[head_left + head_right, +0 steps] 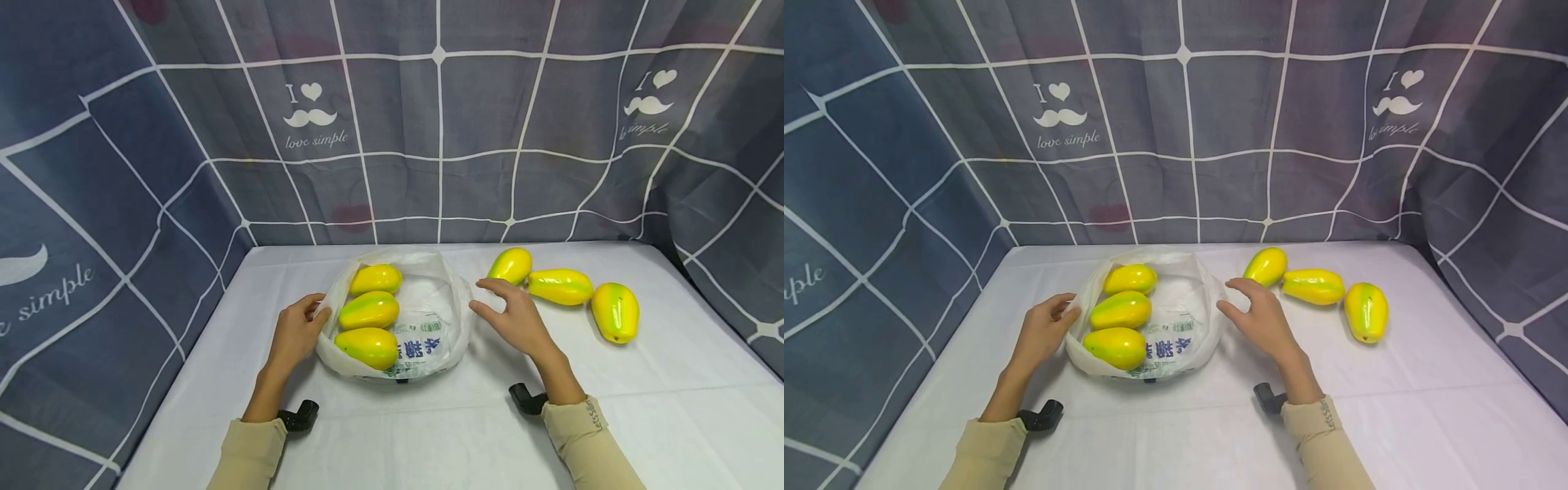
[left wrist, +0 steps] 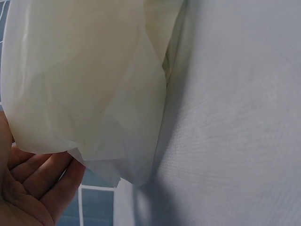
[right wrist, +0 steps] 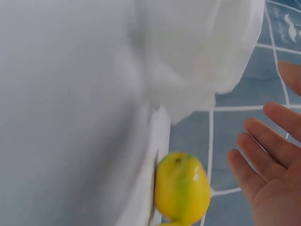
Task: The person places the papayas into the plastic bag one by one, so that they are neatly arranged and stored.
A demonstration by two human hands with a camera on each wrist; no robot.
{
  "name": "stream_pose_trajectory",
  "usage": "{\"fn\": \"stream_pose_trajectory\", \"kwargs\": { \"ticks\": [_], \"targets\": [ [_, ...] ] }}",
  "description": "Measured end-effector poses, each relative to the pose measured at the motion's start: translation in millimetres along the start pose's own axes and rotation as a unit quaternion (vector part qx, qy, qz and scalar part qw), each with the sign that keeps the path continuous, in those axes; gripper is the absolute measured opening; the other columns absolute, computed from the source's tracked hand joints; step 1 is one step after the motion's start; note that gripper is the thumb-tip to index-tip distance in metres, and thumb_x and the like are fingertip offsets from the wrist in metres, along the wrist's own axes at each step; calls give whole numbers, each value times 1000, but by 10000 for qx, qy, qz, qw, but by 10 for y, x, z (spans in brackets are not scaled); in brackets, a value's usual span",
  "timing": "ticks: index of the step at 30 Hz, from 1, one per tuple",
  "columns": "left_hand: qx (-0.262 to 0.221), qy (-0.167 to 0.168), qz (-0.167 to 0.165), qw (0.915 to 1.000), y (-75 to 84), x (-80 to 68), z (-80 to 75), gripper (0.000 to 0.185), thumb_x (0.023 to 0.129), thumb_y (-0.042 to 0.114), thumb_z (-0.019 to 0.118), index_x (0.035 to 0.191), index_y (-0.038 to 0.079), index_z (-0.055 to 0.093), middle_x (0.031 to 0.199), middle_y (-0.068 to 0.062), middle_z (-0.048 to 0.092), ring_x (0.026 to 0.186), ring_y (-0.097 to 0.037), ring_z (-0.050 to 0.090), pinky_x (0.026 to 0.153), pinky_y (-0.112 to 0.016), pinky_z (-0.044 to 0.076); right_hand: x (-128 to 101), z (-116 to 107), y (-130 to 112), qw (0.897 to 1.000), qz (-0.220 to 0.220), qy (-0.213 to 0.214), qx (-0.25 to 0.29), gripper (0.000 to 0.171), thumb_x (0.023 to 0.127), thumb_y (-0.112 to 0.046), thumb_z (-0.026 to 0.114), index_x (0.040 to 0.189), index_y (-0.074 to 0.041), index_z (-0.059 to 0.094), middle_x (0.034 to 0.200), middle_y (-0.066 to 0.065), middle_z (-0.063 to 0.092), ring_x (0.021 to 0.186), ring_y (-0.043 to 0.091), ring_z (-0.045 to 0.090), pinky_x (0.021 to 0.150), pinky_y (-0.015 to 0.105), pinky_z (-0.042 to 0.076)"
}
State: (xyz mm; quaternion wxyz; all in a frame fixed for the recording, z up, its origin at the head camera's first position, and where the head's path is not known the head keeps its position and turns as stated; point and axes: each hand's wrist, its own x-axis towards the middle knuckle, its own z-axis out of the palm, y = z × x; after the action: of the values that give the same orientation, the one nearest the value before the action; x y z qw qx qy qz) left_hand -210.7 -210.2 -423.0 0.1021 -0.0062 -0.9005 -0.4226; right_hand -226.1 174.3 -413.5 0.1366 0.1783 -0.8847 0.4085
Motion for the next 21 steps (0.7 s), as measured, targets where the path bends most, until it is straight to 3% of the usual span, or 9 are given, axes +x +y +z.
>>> {"fn": "stream_pose_trajectory", "kwargs": {
  "ticks": [14,21],
  "targets": [
    [-10,31,37,10000,-10,-3,8,35,97,19,64,128,1,64,116,-22,66,104,-34,64,91,-48,50,56,-342,335,9982,69,147,-577,49,88,-18,75,128,5,60,130,25,58,123,44,51,98,58,40],
    [-52,54,67,9999,0,-6,2,35,97,18,64,127,1,64,115,-21,66,103,-34,64,90,-47,51,173,-433,356,9962,-192,57,-847,50,86,-14,75,128,8,58,131,27,56,124,45,48,100,59,38]
  ]
}}
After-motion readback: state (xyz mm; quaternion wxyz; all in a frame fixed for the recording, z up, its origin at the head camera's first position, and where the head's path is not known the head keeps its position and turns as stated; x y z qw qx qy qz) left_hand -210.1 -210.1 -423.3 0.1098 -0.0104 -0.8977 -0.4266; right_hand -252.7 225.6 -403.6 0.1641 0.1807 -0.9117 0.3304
